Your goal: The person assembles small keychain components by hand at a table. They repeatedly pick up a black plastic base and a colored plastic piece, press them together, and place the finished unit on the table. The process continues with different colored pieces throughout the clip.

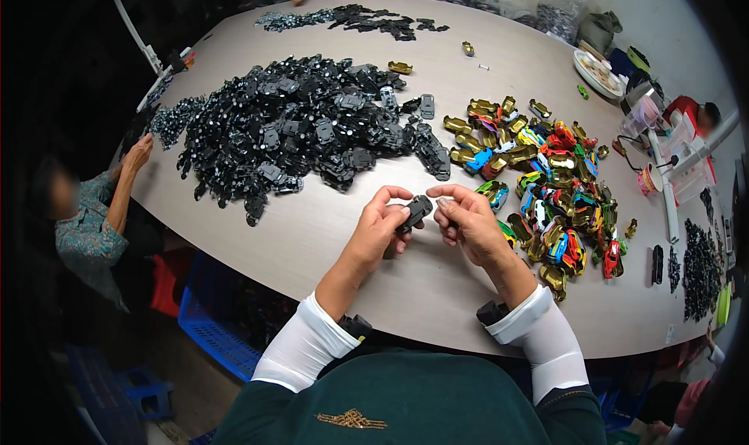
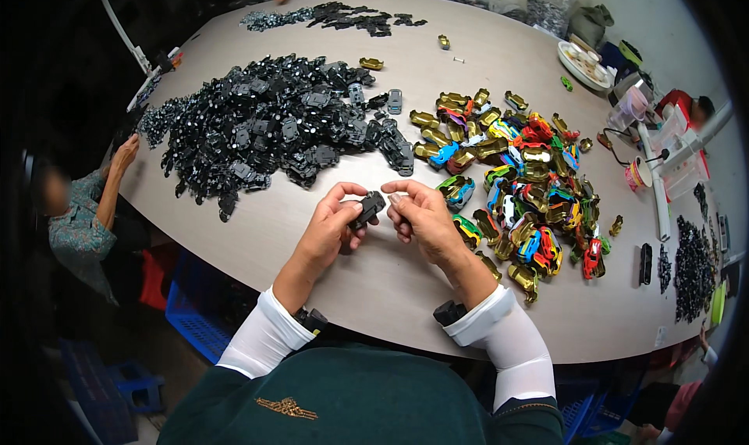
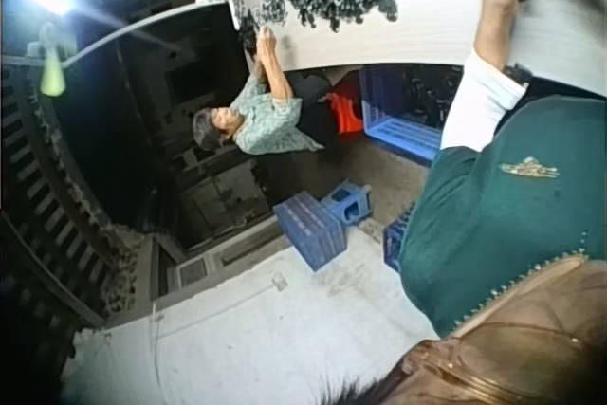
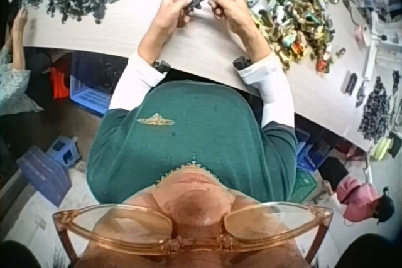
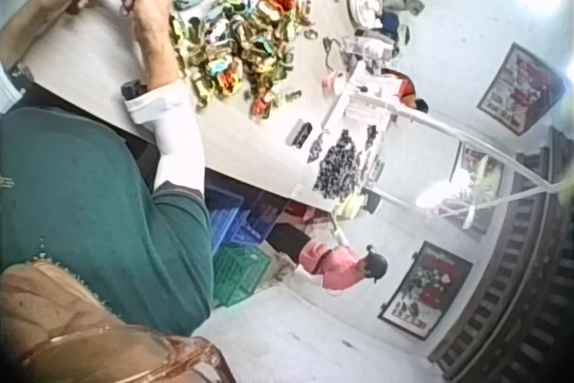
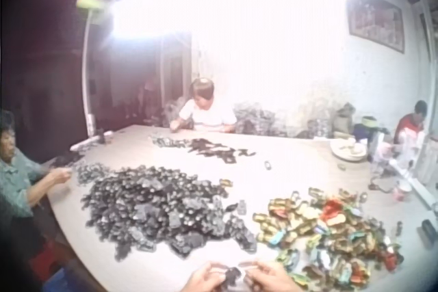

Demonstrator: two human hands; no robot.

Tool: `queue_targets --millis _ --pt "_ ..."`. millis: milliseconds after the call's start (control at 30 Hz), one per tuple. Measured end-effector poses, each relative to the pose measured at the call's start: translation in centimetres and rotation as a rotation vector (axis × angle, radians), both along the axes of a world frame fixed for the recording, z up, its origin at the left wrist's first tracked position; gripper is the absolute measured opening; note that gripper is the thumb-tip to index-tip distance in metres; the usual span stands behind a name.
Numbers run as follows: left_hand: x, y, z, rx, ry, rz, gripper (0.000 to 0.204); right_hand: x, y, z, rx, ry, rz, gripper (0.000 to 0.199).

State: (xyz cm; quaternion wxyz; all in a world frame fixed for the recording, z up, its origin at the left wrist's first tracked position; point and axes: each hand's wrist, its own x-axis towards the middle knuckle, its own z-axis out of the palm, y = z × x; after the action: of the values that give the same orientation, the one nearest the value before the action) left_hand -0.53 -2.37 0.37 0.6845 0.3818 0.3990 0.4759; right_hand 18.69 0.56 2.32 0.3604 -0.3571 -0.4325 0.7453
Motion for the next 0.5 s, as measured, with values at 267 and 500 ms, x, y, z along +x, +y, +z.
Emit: queue_targets --millis 267,500 --pt "0.5 -0.4 -0.7 0.014 0.091 -0.008 0.021 -0.2 -0.4 0.0 -0.199 0.083 0.052 0.012" --pt "0.7 -0.5 -0.4 0.042 0.144 0.022 0.019 -0.3 -0.5 -0.1 -0.246 0.101 0.047 0.011"
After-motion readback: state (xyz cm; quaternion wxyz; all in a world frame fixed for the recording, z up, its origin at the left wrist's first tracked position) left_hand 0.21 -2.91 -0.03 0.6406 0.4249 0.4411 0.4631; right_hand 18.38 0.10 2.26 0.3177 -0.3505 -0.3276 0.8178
